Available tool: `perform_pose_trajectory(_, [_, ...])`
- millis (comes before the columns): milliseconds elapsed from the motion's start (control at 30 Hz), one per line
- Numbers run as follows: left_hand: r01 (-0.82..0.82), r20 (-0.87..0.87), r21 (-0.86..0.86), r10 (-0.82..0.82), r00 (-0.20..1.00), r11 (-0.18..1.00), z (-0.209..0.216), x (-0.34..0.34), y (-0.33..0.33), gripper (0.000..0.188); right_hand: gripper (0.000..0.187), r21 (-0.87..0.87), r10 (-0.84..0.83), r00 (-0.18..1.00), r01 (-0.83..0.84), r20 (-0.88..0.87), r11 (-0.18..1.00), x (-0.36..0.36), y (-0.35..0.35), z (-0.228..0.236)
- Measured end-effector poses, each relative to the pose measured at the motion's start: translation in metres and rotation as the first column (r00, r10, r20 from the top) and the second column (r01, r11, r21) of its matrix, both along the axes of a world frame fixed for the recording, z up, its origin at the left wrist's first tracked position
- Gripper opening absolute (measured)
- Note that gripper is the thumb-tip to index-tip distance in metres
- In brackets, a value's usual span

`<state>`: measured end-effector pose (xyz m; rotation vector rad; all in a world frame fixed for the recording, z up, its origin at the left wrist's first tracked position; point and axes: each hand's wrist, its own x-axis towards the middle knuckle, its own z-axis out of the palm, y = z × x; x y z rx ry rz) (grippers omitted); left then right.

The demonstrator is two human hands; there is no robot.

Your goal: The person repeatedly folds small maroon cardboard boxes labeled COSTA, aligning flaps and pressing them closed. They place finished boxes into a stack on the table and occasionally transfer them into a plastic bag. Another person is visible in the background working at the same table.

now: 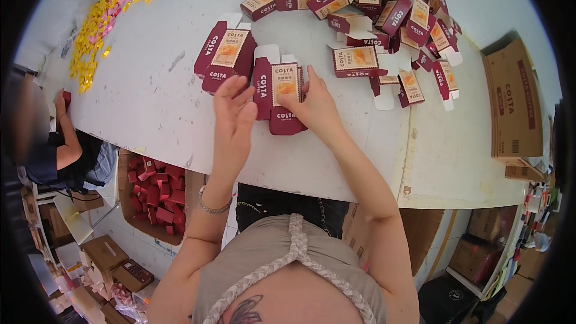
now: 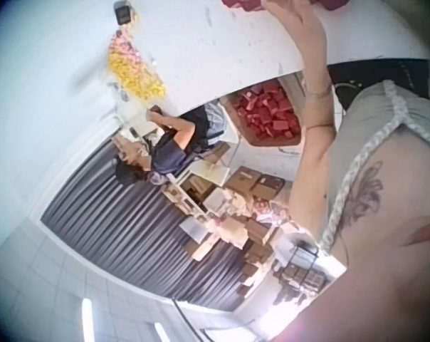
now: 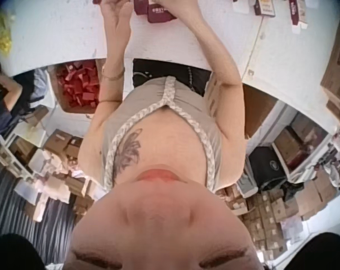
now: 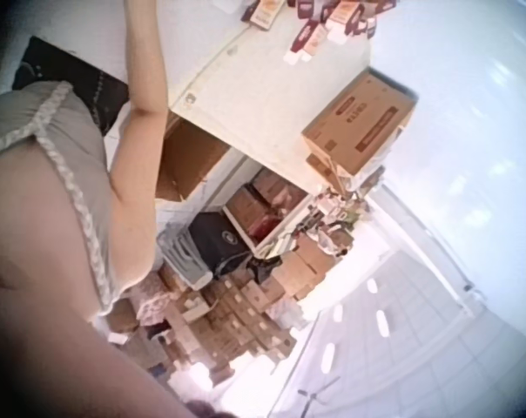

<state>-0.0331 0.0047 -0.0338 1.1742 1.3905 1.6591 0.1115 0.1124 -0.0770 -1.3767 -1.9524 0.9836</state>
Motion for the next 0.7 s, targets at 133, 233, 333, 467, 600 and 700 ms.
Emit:
perform_pose_trajectory(133, [0.008, -0.064, -0.074, -0.013, 0.998, 0.997, -0.005, 0.001, 0.003, 0.046, 0.044, -0.219, 0.022, 0.98, -0.066, -0.197, 0.973, 0.024, 0.01, 0.002])
perform_pose_trajectory(233, [-0.016, 0.092, -0.119, 0.027, 0.995, 0.993, -0.009, 0.008, 0.02, 0.041, 0.03, -0.15, -0.012, 0.906, -0.057, -0.424, 0.987, 0.041, -0.012, 0.011])
perform_pose_trajectory(333, [0.131, 0.468, -0.137, -0.053, 0.882, 0.982, -0.006, 0.013, 0.038, 0.04, 0.03, 0.259, 0.355, 0.908, -0.296, -0.222, 0.919, 0.044, -0.045, 0.047])
perform_pose_trajectory(467, [0.23, 0.551, -0.053, -0.164, 0.818, 0.972, -0.003, 0.025, 0.045, 0.041, 0.043, 0.166, 0.334, 0.919, -0.304, -0.207, 0.938, 0.048, -0.049, 0.067])
perform_pose_trajectory(600, [0.24, 0.589, -0.045, -0.169, 0.79, 0.97, 0.003, 0.034, 0.044, 0.041, 0.064, 0.255, 0.371, 0.921, -0.333, -0.119, 0.908, 0.034, -0.05, 0.065])
perform_pose_trajectory(700, [0.316, 0.58, -0.035, -0.238, 0.779, 0.948, 0.012, 0.027, 0.038, 0.045, 0.076, 0.162, 0.35, 0.894, -0.315, -0.282, 0.935, 0.026, -0.058, 0.067])
